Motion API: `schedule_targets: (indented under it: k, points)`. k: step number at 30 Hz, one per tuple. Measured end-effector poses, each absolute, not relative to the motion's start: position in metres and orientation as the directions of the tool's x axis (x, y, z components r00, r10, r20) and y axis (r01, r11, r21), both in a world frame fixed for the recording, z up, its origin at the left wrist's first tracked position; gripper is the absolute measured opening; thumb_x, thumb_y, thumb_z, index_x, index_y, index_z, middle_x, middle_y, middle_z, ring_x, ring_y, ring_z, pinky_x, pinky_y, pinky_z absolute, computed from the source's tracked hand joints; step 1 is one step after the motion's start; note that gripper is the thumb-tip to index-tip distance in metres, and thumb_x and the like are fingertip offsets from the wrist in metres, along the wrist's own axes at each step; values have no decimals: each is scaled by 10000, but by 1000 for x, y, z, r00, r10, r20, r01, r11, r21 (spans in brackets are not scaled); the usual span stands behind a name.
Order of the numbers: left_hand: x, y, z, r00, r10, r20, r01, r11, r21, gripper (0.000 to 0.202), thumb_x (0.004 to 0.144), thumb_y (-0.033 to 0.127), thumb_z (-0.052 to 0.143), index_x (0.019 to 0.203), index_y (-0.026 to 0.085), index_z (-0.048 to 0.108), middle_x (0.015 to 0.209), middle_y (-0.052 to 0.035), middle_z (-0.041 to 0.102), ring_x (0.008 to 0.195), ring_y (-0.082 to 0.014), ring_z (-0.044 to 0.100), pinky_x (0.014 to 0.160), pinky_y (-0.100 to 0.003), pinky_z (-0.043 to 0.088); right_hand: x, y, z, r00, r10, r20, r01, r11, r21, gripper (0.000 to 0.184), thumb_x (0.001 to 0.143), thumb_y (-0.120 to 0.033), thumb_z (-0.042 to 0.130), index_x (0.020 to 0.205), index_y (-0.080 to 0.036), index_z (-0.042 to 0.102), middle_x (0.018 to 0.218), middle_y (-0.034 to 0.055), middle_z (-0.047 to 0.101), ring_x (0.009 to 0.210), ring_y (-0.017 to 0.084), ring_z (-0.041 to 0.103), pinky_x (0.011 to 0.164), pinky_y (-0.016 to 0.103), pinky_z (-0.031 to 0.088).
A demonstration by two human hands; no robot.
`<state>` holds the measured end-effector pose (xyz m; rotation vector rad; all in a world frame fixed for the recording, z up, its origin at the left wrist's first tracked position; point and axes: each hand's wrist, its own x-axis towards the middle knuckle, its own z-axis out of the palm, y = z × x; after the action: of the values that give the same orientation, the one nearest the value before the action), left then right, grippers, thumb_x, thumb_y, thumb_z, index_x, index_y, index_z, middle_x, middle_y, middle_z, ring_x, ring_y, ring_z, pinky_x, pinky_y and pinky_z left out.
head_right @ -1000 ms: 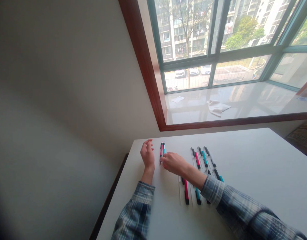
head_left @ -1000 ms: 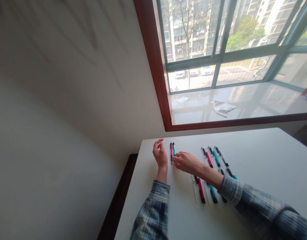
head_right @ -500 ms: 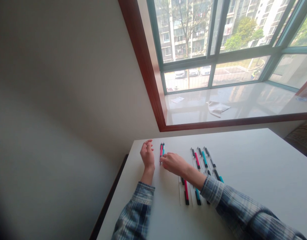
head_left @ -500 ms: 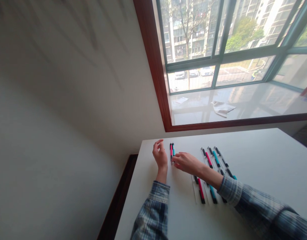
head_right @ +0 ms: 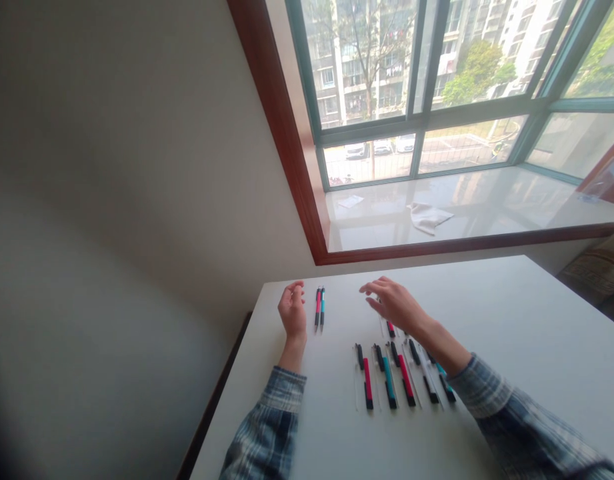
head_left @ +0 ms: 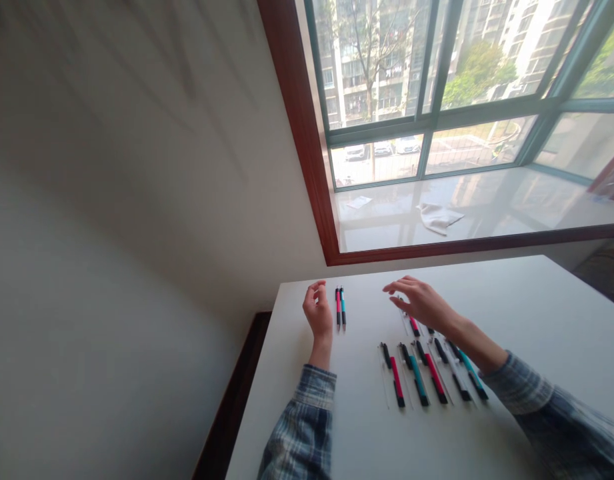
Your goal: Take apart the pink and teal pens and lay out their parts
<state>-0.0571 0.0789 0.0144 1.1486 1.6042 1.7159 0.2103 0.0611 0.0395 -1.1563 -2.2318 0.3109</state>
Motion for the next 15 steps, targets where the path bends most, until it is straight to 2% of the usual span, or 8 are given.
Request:
schedule_targets:
  k: [6,10,15]
  points:
    - [-43,72,22,-438,854,281,246,-187,951,228,915,322,558,960,195,742,996,-62,756,928,-210,691,758,-285,522,270,52,16,-291,864,411,660,492,-568,311,958,-248,603,1262,-273,666,1050,62,765,1073,287,664,888,469,592]
    - [-32,66,25,-354,870,344,320,-233,918,222,941,319,552,962,193,735,986,-58,753,881,-200,689,736,-282,525,267,46,10,-292,875,385,648,477,-593,475,920,-261,656,1388,-280,581,1166,68,736,1204,299,584,974,489,558]
    - [-21,55,21,-215,869,445,438,-322,839,205,960,294,549,954,210,736,1026,-55,744,883,-196,663,743,-287,513,255,51,17,-326,891,317,667,454,-590,626,875,-189,648,1473,-286,492,1221,66,712,1251,289,529,983,460,537]
